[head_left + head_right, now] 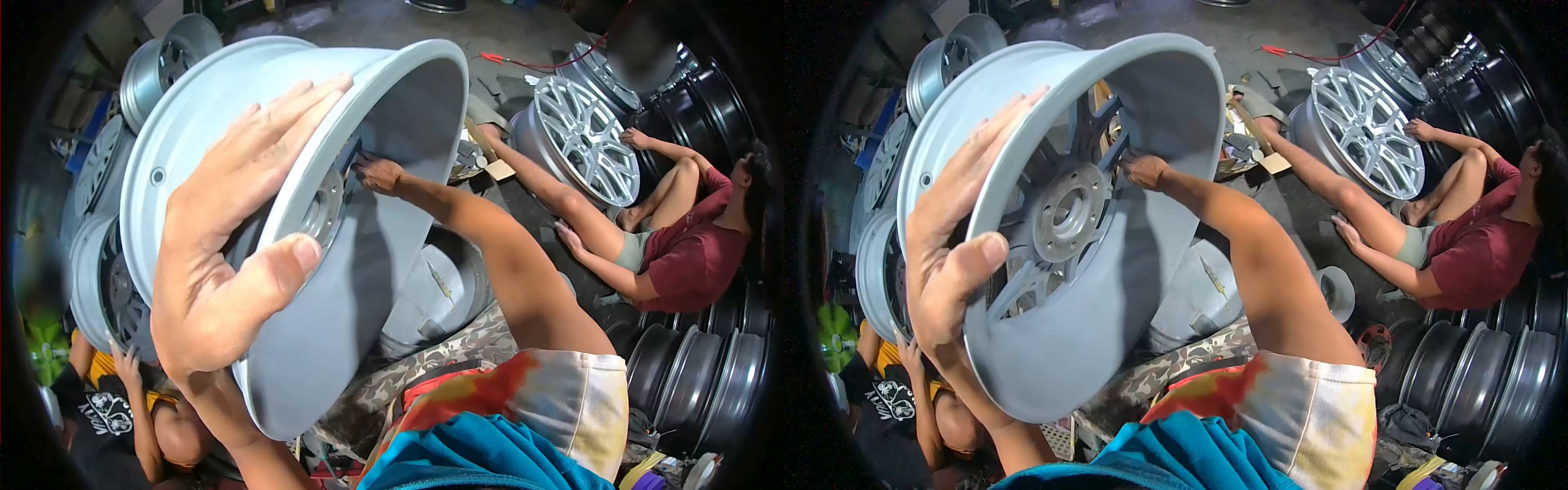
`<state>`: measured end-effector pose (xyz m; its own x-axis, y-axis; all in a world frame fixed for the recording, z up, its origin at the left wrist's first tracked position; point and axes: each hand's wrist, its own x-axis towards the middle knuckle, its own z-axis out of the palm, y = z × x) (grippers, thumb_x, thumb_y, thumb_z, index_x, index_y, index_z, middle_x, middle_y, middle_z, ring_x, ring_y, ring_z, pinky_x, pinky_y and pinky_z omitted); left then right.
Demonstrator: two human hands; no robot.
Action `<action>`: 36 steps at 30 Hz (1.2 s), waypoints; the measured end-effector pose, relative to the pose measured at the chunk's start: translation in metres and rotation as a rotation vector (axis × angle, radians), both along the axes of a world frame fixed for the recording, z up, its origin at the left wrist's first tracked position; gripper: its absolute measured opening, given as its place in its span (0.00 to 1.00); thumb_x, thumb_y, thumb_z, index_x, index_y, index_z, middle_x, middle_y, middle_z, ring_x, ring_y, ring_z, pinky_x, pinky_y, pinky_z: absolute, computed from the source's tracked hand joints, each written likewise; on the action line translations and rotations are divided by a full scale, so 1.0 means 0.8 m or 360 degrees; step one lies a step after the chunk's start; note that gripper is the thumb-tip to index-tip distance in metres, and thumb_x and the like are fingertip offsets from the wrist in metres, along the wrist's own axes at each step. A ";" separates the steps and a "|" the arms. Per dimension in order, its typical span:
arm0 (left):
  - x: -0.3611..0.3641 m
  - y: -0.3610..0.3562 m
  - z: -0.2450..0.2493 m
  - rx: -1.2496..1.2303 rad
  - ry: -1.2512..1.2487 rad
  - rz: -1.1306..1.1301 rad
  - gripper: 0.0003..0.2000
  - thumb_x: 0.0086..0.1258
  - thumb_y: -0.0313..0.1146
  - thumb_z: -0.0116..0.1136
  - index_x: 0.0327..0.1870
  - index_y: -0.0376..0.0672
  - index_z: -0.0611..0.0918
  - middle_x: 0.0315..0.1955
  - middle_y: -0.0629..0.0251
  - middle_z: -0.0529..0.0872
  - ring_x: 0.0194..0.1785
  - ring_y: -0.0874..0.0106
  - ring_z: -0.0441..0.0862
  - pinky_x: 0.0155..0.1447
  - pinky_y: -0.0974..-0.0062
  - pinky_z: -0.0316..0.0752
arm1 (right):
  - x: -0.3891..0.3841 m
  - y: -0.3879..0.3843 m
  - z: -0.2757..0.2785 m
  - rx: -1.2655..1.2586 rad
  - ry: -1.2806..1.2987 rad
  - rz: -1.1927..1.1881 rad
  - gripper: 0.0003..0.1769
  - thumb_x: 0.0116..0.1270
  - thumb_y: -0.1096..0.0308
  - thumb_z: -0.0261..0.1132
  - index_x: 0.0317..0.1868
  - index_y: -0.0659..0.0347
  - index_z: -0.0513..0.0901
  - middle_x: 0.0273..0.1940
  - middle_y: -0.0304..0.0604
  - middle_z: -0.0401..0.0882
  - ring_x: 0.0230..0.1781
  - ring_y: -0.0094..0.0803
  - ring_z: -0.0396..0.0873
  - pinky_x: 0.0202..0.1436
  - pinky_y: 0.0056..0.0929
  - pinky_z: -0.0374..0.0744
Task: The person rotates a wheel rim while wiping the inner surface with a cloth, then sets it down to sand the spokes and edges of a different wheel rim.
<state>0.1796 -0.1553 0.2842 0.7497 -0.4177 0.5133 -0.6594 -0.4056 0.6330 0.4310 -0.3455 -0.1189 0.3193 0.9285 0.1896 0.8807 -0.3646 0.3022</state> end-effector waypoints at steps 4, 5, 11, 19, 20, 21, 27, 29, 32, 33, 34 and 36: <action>-0.003 -0.011 0.002 -0.0031 0.0015 0.0053 0.44 0.49 0.54 0.56 0.64 0.25 0.81 0.66 0.38 0.79 0.72 0.47 0.73 0.79 0.56 0.57 | -0.017 0.025 -0.050 -0.0096 -0.0090 -0.0219 0.16 0.69 0.56 0.59 0.47 0.53 0.87 0.58 0.38 0.81 0.64 0.40 0.72 0.77 0.46 0.63; -0.001 -0.013 0.005 -0.0012 0.0024 0.0066 0.44 0.49 0.54 0.56 0.63 0.25 0.81 0.65 0.37 0.80 0.72 0.46 0.73 0.79 0.56 0.58 | -0.035 0.033 -0.047 -0.0148 0.0044 -0.0240 0.14 0.70 0.57 0.59 0.46 0.53 0.88 0.56 0.37 0.81 0.64 0.37 0.71 0.71 0.43 0.66; -0.002 -0.013 -0.011 -0.0396 0.0044 -0.0163 0.30 0.56 0.36 0.61 0.62 0.27 0.81 0.61 0.43 0.84 0.65 0.47 0.81 0.72 0.60 0.68 | -0.184 0.109 -0.138 0.0354 0.0403 -0.0275 0.13 0.72 0.58 0.58 0.42 0.52 0.89 0.56 0.36 0.81 0.65 0.36 0.67 0.63 0.39 0.69; 0.003 0.008 -0.020 -0.0309 -0.0058 -0.0174 0.28 0.59 0.32 0.63 0.61 0.28 0.82 0.60 0.44 0.84 0.64 0.53 0.82 0.69 0.65 0.73 | -0.133 0.095 -0.143 -0.0435 0.0416 -0.0380 0.12 0.72 0.61 0.59 0.40 0.51 0.90 0.55 0.37 0.82 0.57 0.35 0.78 0.52 0.37 0.78; 0.001 0.008 -0.021 -0.0318 -0.0050 -0.0163 0.28 0.59 0.32 0.64 0.62 0.28 0.81 0.60 0.43 0.84 0.64 0.53 0.82 0.69 0.65 0.73 | -0.111 0.095 -0.143 -0.0575 0.0537 -0.0511 0.11 0.73 0.62 0.59 0.40 0.49 0.90 0.50 0.38 0.85 0.52 0.35 0.82 0.50 0.38 0.79; -0.001 0.010 -0.022 -0.0326 -0.0037 -0.0150 0.28 0.59 0.31 0.64 0.62 0.28 0.81 0.60 0.43 0.84 0.64 0.53 0.82 0.69 0.65 0.72 | -0.094 0.093 -0.143 -0.0579 0.0548 -0.0492 0.11 0.73 0.62 0.59 0.40 0.49 0.90 0.50 0.38 0.85 0.52 0.35 0.82 0.50 0.38 0.79; -0.009 0.018 -0.023 -0.0372 -0.0005 -0.0102 0.28 0.59 0.31 0.64 0.62 0.27 0.81 0.61 0.43 0.83 0.65 0.53 0.81 0.70 0.65 0.72 | -0.062 0.099 -0.221 -0.0085 -0.0011 -0.0097 0.09 0.71 0.63 0.61 0.37 0.49 0.89 0.33 0.37 0.87 0.37 0.37 0.87 0.38 0.38 0.81; -0.011 0.020 -0.021 -0.0377 0.0004 -0.0092 0.28 0.59 0.31 0.65 0.63 0.27 0.80 0.61 0.42 0.83 0.65 0.53 0.81 0.70 0.65 0.71 | -0.117 0.129 -0.206 -0.0274 0.0822 -0.0564 0.08 0.68 0.63 0.62 0.36 0.50 0.88 0.33 0.39 0.88 0.37 0.38 0.87 0.38 0.40 0.82; -0.011 0.021 -0.023 -0.0383 0.0008 -0.0090 0.28 0.60 0.31 0.65 0.63 0.27 0.80 0.62 0.42 0.83 0.66 0.54 0.80 0.71 0.65 0.71 | -0.233 0.161 -0.144 0.0141 0.1072 -0.0300 0.09 0.64 0.62 0.62 0.35 0.54 0.87 0.35 0.50 0.88 0.39 0.48 0.89 0.43 0.49 0.85; -0.011 0.021 -0.022 -0.0386 0.0013 -0.0085 0.28 0.60 0.31 0.65 0.63 0.27 0.80 0.62 0.42 0.83 0.66 0.54 0.80 0.71 0.65 0.71 | -0.263 0.185 -0.155 0.0092 0.1248 -0.0263 0.10 0.64 0.62 0.61 0.38 0.55 0.87 0.33 0.51 0.88 0.38 0.50 0.88 0.43 0.49 0.85; -0.013 0.020 -0.021 -0.0386 0.0010 -0.0078 0.29 0.60 0.31 0.65 0.63 0.27 0.80 0.62 0.42 0.83 0.66 0.54 0.80 0.71 0.65 0.71 | -0.288 0.197 -0.148 0.0257 0.1293 -0.0126 0.12 0.64 0.64 0.60 0.44 0.54 0.87 0.33 0.51 0.88 0.39 0.50 0.88 0.43 0.50 0.85; -0.014 0.019 -0.021 -0.0388 0.0006 -0.0071 0.29 0.60 0.31 0.66 0.63 0.26 0.80 0.62 0.41 0.83 0.66 0.54 0.80 0.71 0.65 0.70 | -0.315 0.199 -0.060 0.0296 0.1491 -0.0137 0.15 0.64 0.65 0.59 0.49 0.53 0.86 0.33 0.51 0.88 0.38 0.49 0.88 0.43 0.51 0.85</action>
<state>0.1685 -0.1398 0.2670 0.7353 -0.3146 0.6003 -0.6708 -0.2110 0.7110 0.1790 -0.1863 -0.1667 0.4817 0.8756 -0.0352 0.7033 -0.4103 -0.5805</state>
